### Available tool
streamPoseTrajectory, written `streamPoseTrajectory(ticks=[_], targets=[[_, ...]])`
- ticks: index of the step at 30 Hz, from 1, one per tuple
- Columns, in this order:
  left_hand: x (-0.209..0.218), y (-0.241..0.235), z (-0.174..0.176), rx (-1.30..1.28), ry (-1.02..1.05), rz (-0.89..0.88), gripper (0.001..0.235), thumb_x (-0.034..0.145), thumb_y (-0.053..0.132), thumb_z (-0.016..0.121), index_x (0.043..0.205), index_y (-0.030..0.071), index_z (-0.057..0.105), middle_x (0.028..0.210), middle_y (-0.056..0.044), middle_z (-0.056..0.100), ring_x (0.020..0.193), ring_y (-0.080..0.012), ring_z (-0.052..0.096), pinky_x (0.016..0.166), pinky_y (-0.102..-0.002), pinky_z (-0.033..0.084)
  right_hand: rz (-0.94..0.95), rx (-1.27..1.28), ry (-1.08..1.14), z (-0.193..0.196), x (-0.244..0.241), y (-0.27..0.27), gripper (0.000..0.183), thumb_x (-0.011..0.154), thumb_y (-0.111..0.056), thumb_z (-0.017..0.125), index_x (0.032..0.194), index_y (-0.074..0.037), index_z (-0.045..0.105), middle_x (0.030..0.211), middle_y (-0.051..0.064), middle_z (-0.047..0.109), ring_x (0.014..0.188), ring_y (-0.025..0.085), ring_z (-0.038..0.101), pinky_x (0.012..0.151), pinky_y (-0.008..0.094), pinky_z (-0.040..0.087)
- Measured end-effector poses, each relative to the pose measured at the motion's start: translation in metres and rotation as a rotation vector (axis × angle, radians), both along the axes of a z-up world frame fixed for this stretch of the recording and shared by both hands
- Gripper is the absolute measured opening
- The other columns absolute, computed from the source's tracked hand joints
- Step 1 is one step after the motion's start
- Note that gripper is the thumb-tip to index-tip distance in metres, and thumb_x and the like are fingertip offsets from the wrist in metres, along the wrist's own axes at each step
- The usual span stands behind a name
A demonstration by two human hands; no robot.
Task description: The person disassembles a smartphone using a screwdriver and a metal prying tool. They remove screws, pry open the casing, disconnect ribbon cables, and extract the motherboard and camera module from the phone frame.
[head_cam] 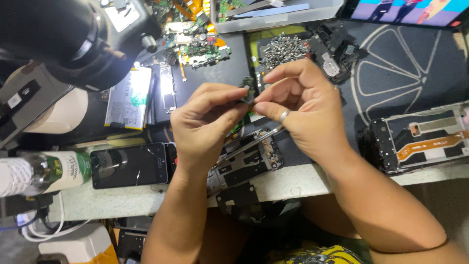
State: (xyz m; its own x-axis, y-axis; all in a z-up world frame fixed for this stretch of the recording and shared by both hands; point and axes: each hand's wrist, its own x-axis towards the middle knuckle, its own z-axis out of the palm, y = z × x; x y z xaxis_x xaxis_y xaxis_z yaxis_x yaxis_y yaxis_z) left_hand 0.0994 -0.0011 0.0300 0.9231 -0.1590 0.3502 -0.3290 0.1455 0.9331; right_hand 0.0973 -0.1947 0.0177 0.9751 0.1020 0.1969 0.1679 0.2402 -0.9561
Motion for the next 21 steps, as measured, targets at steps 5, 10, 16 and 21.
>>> streamPoseTrajectory(ticks=[5, 10, 16, 21], targets=[[0.0007, 0.0022, -0.0038, -0.006, 0.059, 0.03, 0.02, 0.094, -0.013, 0.072, 0.112, -0.006, 0.074, 0.109, -0.009, 0.071, 0.099, -0.0117, 0.069, 0.088, -0.023, 0.057, 0.008, 0.009, 0.031, 0.003, 0.0035, -0.0022, 0.044, 0.092, 0.009, 0.077, 0.126, -0.007, 0.054, 0.1, 0.007, 0.072, 0.097, 0.011, 0.071, 0.091, 0.025, 0.057], [-0.0001, 0.0024, -0.0075, -0.002, 0.077, 0.048, 0.015, 0.096, -0.008, 0.076, 0.111, -0.005, 0.075, 0.103, -0.008, 0.073, 0.092, -0.0096, 0.068, 0.08, -0.021, 0.054, 0.011, -0.004, 0.063, 0.0062, 0.0027, -0.0026, 0.045, 0.091, 0.009, 0.077, 0.127, -0.007, 0.053, 0.1, 0.007, 0.072, 0.097, 0.011, 0.071, 0.09, 0.025, 0.057], [0.001, -0.0003, -0.009, -0.091, 0.14, 0.087, 0.023, 0.094, -0.003, 0.077, 0.115, -0.003, 0.066, 0.097, -0.006, 0.073, 0.085, -0.0075, 0.068, 0.076, -0.02, 0.054, 0.049, 0.011, 0.063, 0.0059, 0.0026, -0.0016, 0.044, 0.092, 0.008, 0.077, 0.125, -0.007, 0.053, 0.1, 0.008, 0.073, 0.097, 0.012, 0.072, 0.091, 0.025, 0.058], [0.0045, -0.0001, -0.0084, -0.099, 0.242, 0.059, 0.027, 0.093, 0.0, 0.076, 0.119, -0.006, 0.071, 0.1, -0.006, 0.076, 0.088, -0.0076, 0.069, 0.08, -0.021, 0.056, 0.052, 0.01, 0.052, 0.0048, 0.0018, -0.001, 0.044, 0.092, 0.008, 0.077, 0.126, -0.006, 0.053, 0.1, 0.009, 0.073, 0.097, 0.013, 0.071, 0.091, 0.026, 0.057]])
